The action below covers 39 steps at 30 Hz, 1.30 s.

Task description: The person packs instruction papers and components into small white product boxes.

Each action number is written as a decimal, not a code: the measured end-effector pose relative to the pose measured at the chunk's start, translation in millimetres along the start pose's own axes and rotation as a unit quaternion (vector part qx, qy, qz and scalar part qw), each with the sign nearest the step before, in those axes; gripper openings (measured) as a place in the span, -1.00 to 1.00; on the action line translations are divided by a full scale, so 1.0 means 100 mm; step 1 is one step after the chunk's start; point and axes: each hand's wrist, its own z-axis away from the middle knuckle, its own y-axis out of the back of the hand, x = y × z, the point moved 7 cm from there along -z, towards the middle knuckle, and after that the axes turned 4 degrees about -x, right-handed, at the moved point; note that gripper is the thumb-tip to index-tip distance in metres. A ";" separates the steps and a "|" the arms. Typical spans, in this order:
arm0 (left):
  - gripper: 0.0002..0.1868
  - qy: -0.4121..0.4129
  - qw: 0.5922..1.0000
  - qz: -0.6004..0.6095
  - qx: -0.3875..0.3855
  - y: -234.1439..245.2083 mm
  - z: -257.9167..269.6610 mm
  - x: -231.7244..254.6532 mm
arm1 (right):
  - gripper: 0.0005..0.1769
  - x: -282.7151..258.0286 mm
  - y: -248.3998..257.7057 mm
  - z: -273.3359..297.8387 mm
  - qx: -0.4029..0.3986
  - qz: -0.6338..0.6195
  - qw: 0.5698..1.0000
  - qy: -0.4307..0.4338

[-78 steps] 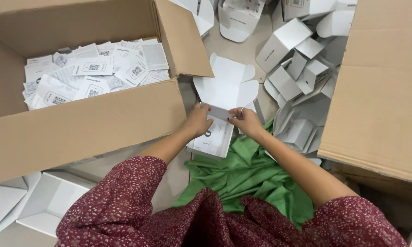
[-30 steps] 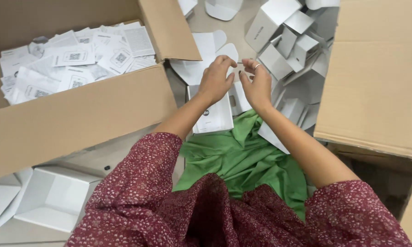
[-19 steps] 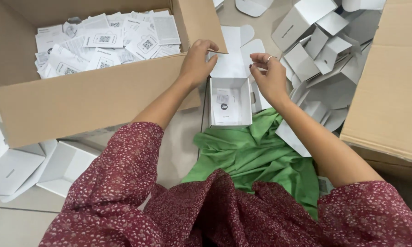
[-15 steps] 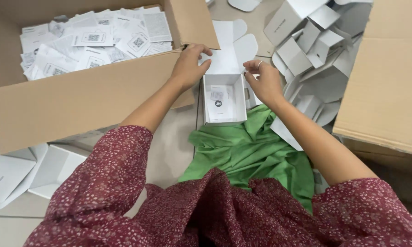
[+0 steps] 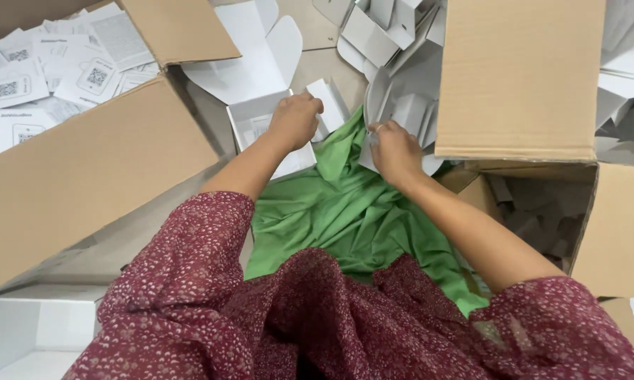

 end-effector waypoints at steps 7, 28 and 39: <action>-0.65 -0.057 0.994 -0.052 0.082 0.10 -0.03 -0.04 | -0.57 -0.45 -0.91 -0.60 -0.022 0.103 0.990 0.092; -0.76 0.093 0.930 0.304 0.185 0.39 0.00 -0.79 | -0.71 0.17 -0.74 -1.45 0.120 -0.416 0.894 -0.114; 0.22 0.137 0.882 0.439 0.102 0.82 0.26 -0.71 | -0.72 0.02 -0.55 -1.11 0.233 -0.678 0.637 -0.282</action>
